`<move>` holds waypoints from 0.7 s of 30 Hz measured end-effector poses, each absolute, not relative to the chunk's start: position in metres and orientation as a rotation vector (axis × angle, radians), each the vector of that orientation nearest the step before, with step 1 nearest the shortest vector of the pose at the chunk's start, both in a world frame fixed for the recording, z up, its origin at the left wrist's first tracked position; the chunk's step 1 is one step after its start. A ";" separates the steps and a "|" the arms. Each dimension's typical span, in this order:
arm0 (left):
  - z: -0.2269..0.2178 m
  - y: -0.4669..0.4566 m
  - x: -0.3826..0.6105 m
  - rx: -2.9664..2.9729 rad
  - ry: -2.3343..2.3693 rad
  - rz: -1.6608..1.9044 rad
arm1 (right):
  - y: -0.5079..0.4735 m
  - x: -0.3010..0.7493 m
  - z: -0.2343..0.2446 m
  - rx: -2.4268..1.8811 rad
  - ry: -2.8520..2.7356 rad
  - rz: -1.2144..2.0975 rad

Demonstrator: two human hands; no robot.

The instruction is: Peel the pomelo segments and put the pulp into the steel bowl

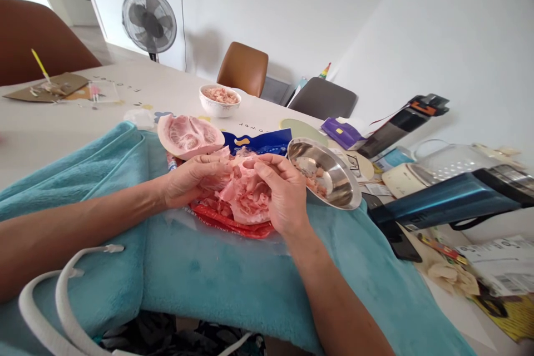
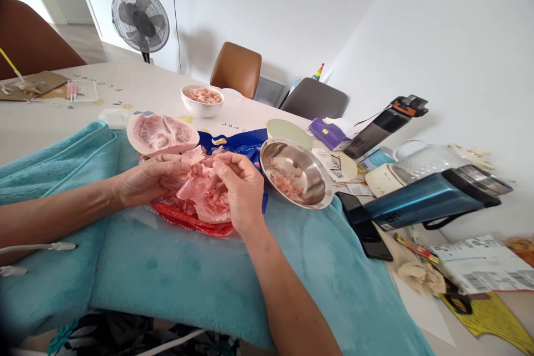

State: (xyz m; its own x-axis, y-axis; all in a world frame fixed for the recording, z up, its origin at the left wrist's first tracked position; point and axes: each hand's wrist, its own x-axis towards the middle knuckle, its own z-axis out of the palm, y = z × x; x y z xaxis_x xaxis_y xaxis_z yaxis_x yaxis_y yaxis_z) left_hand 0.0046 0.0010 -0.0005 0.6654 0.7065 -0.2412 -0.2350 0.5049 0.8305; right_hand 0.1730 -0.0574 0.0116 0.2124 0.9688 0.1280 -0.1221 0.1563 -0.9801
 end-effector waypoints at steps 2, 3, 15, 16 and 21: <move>-0.002 0.001 0.004 0.881 0.636 0.629 | -0.056 0.176 0.013 -1.069 -1.010 1.026; -0.003 0.001 0.004 0.886 0.636 0.641 | -0.056 0.179 0.015 -1.055 -1.006 1.012; -0.001 -0.004 0.007 0.894 0.668 0.704 | -0.052 0.201 0.032 -0.846 -0.766 1.303; -0.001 -0.004 0.007 0.897 0.662 0.704 | -0.053 0.200 0.032 -0.837 -0.750 1.324; -0.004 -0.003 0.006 0.909 0.656 0.700 | -0.054 0.198 0.036 -0.954 -0.831 1.199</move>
